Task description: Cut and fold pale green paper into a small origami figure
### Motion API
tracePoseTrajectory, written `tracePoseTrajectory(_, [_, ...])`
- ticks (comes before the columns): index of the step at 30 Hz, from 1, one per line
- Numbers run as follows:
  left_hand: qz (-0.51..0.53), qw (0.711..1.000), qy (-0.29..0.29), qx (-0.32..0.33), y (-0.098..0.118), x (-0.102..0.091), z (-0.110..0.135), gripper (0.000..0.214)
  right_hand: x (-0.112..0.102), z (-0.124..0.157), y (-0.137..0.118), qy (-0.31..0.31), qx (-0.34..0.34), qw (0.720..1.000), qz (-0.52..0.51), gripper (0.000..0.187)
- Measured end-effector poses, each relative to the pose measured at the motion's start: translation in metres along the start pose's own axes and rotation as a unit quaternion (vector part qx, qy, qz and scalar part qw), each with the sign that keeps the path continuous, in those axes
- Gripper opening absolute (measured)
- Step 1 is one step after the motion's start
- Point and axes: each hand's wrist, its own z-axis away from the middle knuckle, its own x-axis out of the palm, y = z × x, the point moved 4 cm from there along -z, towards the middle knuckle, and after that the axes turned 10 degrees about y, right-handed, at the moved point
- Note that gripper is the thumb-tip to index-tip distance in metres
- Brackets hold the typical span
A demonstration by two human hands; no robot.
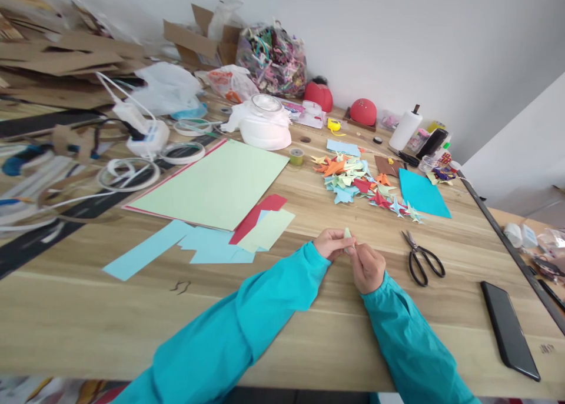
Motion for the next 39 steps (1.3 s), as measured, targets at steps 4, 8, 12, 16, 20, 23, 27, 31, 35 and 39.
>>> tracePoseTrajectory(4, [-0.020, 1.000, -0.005, 0.022, -0.0001, -0.0003, -0.0014, 0.028, -0.0006, 0.0007, 0.0003, -0.022, 0.018, 0.999, -0.034, 0.025])
tracePoseTrajectory(8, [-0.022, 1.000, 0.003, 0.018, -0.0010, -0.0016, -0.0028, 0.030, -0.0005, 0.0003, 0.0003, -0.024, 0.021, 0.998, -0.046, 0.026])
tracePoseTrajectory(12, [-0.004, 1.000, 0.014, 0.015, -0.0019, -0.0015, -0.0029, 0.029, -0.0009, -0.0008, 0.0000, -0.020, 0.018, 0.998, -0.049, 0.026])
tracePoseTrajectory(16, [0.017, 0.999, 0.033, 0.034, -0.0016, -0.0039, -0.0034, 0.026, -0.0009, -0.0012, -0.0011, -0.018, 0.018, 0.999, -0.042, 0.026])
tracePoseTrajectory(20, [0.013, 0.998, 0.042, 0.044, -0.0013, -0.0072, -0.0041, 0.023, 0.0010, -0.0009, -0.0011, -0.010, 0.034, 0.999, -0.030, 0.027])
tracePoseTrajectory(23, [0.002, 0.999, 0.022, 0.045, -0.0010, -0.0059, -0.0039, 0.022, 0.0023, -0.0005, 0.0010, 0.000, 0.060, 0.998, -0.027, 0.028])
tracePoseTrajectory(27, [0.008, 0.999, 0.005, 0.050, 0.0007, -0.0032, -0.0032, 0.023, 0.0044, 0.0004, 0.0021, -0.016, 0.070, 0.996, -0.047, 0.029])
tracePoseTrajectory(31, [0.000, 0.999, 0.000, 0.054, 0.0034, -0.0009, -0.0021, 0.026, 0.0058, 0.0019, 0.0005, -0.035, 0.040, 0.997, -0.049, 0.028])
tracePoseTrajectory(35, [-0.007, 0.999, 0.010, 0.047, 0.0053, 0.0006, -0.0009, 0.027, 0.0065, 0.0031, -0.0016, -0.038, 0.003, 0.999, -0.024, 0.028])
tracePoseTrajectory(39, [-0.027, 0.998, 0.017, 0.062, 0.0050, -0.0002, -0.0012, 0.029, 0.0079, 0.0029, -0.0046, -0.041, -0.033, 0.999, 0.002, 0.028])
